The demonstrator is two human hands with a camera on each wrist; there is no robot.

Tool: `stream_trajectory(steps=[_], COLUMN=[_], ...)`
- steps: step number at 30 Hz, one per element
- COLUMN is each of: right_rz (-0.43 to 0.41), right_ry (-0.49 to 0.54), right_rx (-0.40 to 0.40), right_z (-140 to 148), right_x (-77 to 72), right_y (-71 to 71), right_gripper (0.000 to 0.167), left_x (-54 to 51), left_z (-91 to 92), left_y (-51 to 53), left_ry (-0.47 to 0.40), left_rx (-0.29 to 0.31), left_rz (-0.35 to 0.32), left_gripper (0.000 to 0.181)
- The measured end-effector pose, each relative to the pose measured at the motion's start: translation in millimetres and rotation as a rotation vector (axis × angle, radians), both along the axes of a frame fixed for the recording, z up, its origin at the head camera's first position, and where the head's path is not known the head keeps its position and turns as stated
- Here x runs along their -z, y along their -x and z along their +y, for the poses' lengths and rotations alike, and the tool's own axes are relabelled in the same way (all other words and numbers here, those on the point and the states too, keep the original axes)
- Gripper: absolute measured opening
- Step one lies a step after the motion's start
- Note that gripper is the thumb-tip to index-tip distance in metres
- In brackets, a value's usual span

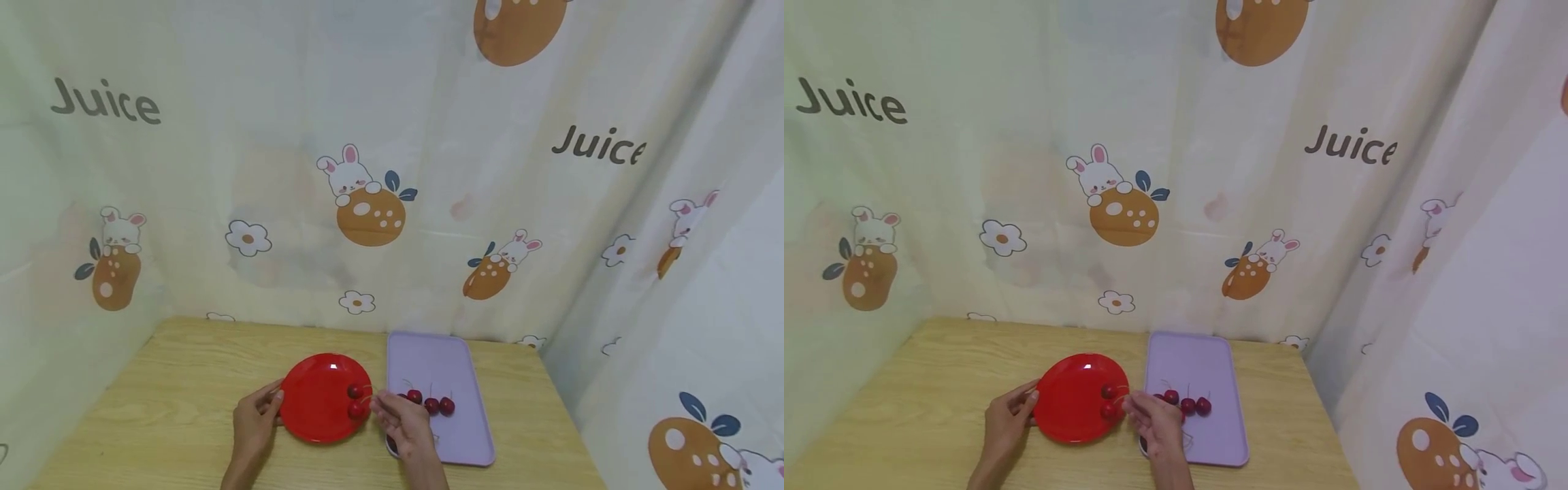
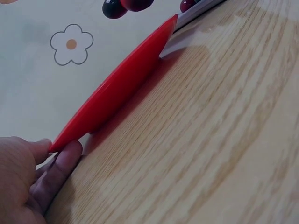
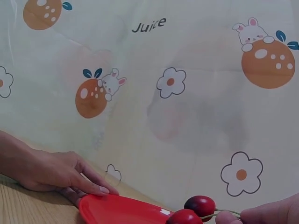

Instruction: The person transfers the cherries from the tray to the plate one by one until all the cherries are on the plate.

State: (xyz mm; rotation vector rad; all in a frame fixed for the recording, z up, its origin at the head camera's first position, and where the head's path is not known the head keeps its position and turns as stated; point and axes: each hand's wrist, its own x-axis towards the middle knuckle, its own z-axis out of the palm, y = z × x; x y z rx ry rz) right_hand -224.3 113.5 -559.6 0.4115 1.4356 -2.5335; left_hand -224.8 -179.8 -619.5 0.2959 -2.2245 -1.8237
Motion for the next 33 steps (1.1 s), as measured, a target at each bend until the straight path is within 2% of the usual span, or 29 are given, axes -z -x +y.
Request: stream_trajectory(steps=[14,20,26,33], right_rz=[0.021,0.028,0.019,-0.015], right_ry=[0.010,0.030,0.022,0.000], right_rx=[-0.040,-0.044,-0.046,-0.037], right_z=[-8.4,-16.5,-22.4,-26.8], right_x=[-2.5,-3.0,-1.0,1.1], right_y=[-3.3,-2.0,0.8,2.9], right_gripper=[0.010,0.018,0.013,0.028], left_x=[0.8,0.5,1.1,-0.2], left_z=[-0.6,-1.6,-1.3,0.0], left_y=[-0.6,-0.9,-0.6,-0.5], left_ry=[0.013,0.017,0.008,0.022], left_rx=[0.003,0.005,0.010,0.004], left_rz=[0.010,0.020,0.018,0.007], left_gripper=[0.036,0.035,0.036,0.035])
